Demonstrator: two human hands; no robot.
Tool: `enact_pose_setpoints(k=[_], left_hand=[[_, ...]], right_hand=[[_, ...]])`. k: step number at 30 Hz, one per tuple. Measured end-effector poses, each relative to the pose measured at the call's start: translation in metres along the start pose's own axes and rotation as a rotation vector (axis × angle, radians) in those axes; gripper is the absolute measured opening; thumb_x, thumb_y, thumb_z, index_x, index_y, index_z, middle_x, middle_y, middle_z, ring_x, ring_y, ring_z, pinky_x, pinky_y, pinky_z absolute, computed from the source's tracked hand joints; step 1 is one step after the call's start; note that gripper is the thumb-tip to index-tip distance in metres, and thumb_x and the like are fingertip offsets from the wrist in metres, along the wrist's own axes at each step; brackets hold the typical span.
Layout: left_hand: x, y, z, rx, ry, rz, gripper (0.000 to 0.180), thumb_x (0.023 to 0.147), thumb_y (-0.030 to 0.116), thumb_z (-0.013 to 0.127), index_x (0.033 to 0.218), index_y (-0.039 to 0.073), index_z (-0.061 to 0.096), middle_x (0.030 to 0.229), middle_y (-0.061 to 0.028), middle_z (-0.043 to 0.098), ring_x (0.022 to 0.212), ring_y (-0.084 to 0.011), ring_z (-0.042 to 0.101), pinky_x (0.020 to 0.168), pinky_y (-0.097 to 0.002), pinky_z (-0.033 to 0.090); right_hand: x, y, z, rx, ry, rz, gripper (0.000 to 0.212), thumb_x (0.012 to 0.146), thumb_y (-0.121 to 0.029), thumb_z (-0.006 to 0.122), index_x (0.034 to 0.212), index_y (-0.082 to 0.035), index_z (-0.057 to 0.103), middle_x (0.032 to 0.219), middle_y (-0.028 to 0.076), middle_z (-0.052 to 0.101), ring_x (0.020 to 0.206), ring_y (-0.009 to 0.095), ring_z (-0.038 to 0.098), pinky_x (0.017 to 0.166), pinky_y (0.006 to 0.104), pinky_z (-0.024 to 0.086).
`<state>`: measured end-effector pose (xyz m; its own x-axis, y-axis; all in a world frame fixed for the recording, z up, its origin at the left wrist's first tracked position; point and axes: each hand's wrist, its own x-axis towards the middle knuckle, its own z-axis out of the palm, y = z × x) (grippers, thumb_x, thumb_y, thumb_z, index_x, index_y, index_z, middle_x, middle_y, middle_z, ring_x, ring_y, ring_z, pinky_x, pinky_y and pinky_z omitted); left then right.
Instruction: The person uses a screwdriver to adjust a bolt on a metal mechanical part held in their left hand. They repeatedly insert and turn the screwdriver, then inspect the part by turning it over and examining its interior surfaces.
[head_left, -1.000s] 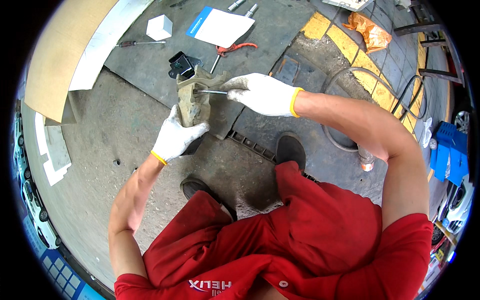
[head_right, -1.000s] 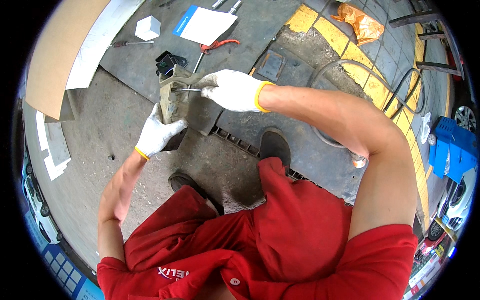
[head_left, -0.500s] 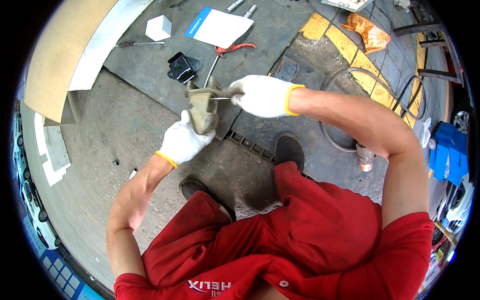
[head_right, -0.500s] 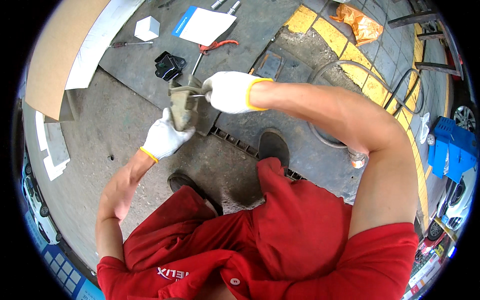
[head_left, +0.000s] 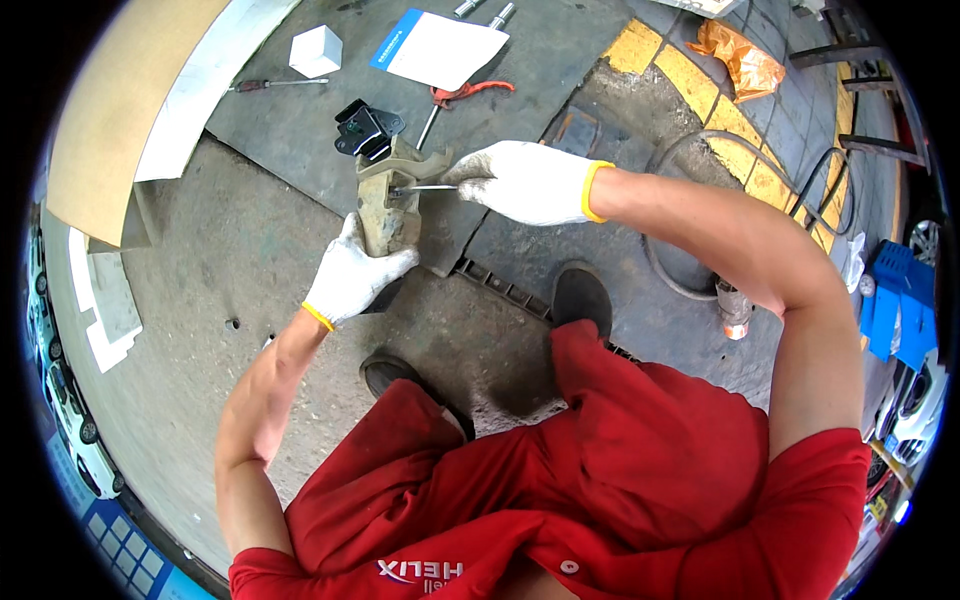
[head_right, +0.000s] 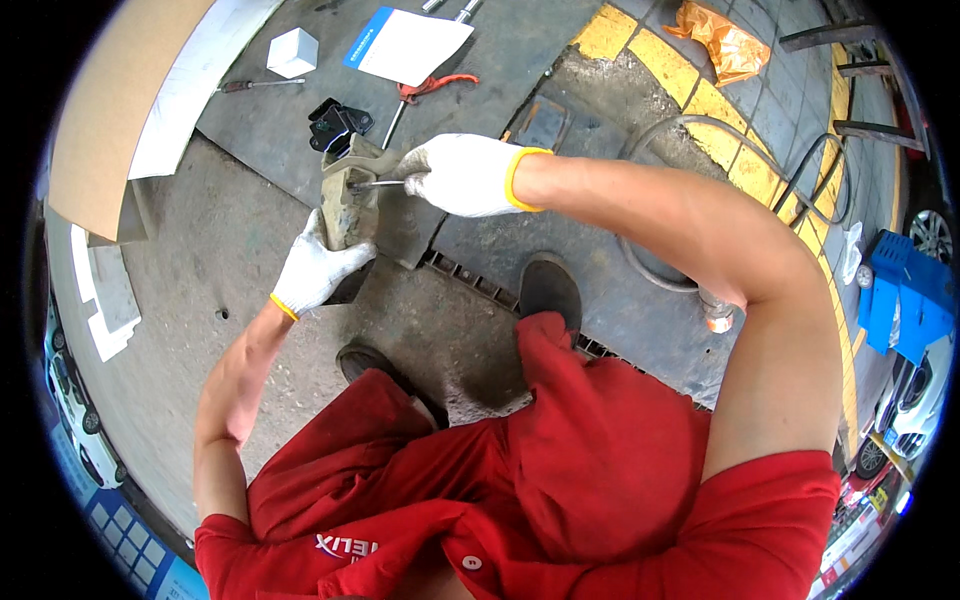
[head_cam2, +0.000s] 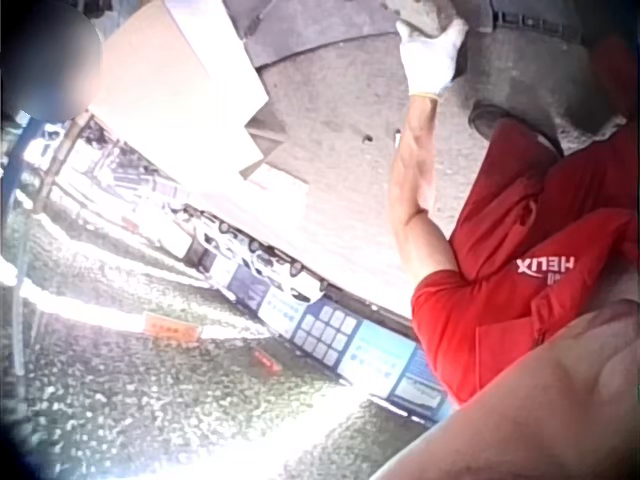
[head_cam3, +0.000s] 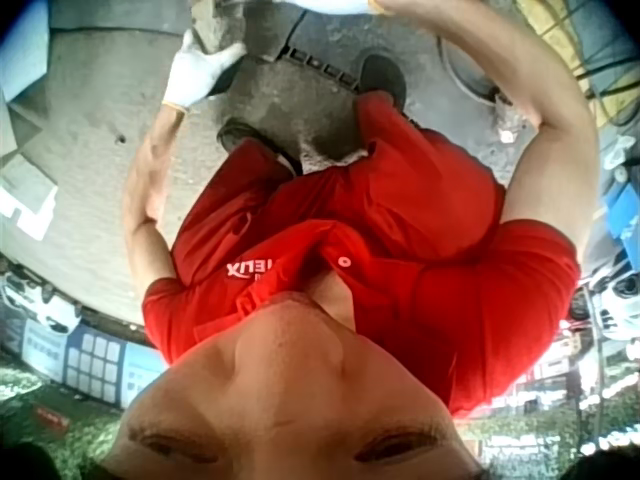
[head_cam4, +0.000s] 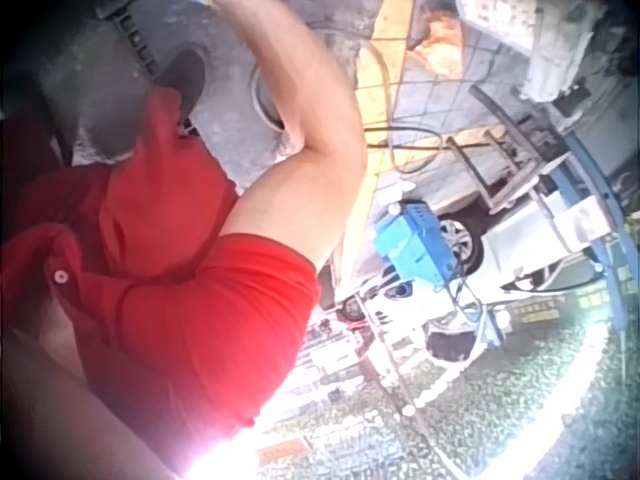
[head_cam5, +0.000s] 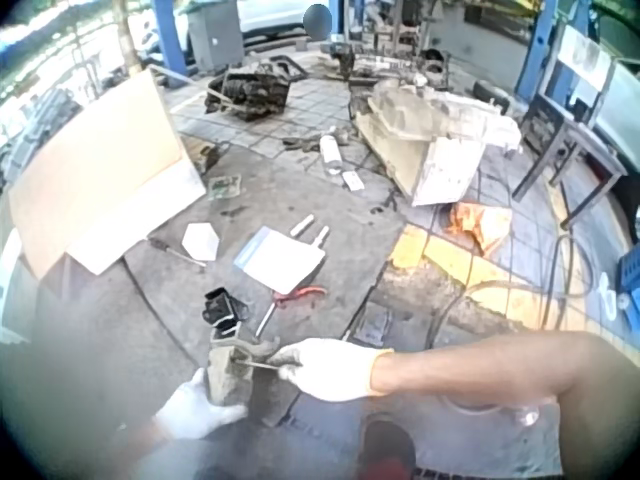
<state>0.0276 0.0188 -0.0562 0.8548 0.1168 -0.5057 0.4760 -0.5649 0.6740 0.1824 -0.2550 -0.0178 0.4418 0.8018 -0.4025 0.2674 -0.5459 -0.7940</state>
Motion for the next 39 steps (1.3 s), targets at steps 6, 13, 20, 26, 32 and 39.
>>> enact_pose_setpoints(k=[6, 13, 20, 26, 32, 39], left_hand=[[-0.005, 0.007, 0.0, -0.352, -0.066, 0.009, 0.075, 0.087, 0.02, 0.092, 0.146, -0.003, 0.054, 0.13, -0.0111, 0.072, 0.116, -0.0164, 0.067, 0.101, -0.033, 0.056], [0.0, 0.005, -0.004, -0.441, -0.08, 0.032, 0.074, 0.088, 0.019, 0.091, 0.148, -0.002, 0.053, 0.133, -0.0098, 0.07, 0.117, -0.0162, 0.066, 0.102, -0.0324, 0.055], [0.0, 0.002, -0.003, -0.446, -0.05, 0.04, 0.075, 0.088, 0.019, 0.091, 0.149, -0.002, 0.053, 0.135, -0.0099, 0.069, 0.118, -0.0163, 0.065, 0.103, -0.0334, 0.055], [-0.001, 0.007, 0.0, -0.45, -0.044, 0.025, 0.078, 0.087, 0.022, 0.092, 0.149, -0.003, 0.052, 0.136, -0.0113, 0.069, 0.119, -0.0167, 0.064, 0.104, -0.0334, 0.055], [-0.004, 0.016, 0.004, 0.014, -0.019, 0.023, 0.083, 0.087, 0.035, 0.09, 0.145, -0.007, 0.049, 0.12, -0.0224, 0.076, 0.11, -0.0292, 0.075, 0.095, -0.0386, 0.06], [0.003, 0.036, 0.013, 0.629, -0.054, -0.075, 0.1, 0.085, 0.059, 0.082, 0.144, -0.012, 0.043, 0.104, -0.0353, 0.075, 0.102, -0.049, 0.076, 0.087, -0.0479, 0.062]], right_hand=[[0.001, 0.008, 0.008, 0.063, 0.045, -0.011, 0.047, 0.112, -0.031, 0.057, 0.149, -0.002, 0.063, 0.143, 0.019, 0.071, 0.133, 0.031, 0.067, 0.116, 0.0397, 0.049], [0.002, 0.015, 0.013, 0.218, 0.085, -0.038, 0.046, 0.112, -0.028, 0.059, 0.15, -0.002, 0.063, 0.145, 0.017, 0.071, 0.134, 0.027, 0.066, 0.116, 0.0382, 0.049], [-0.004, 0.006, 0.017, 0.256, 0.133, 0.015, 0.045, 0.11, -0.028, 0.056, 0.146, -0.003, 0.066, 0.141, 0.018, 0.073, 0.133, 0.032, 0.067, 0.116, 0.0391, 0.049], [-0.007, -0.002, 0.016, 0.265, 0.119, 0.095, 0.046, 0.11, -0.029, 0.058, 0.147, -0.003, 0.066, 0.141, 0.018, 0.072, 0.132, 0.032, 0.068, 0.115, 0.0394, 0.049], [-0.007, 0.001, 0.013, 0.041, 0.114, 0.05, 0.043, 0.109, -0.028, 0.056, 0.144, -0.005, 0.068, 0.133, 0.021, 0.073, 0.125, 0.036, 0.069, 0.108, 0.0425, 0.052], [0.01, -0.034, -0.008, -0.403, -0.074, 0.108, 0.041, 0.108, -0.027, 0.052, 0.138, -0.007, 0.07, 0.123, 0.021, 0.076, 0.117, 0.042, 0.07, 0.103, 0.0494, 0.054]])
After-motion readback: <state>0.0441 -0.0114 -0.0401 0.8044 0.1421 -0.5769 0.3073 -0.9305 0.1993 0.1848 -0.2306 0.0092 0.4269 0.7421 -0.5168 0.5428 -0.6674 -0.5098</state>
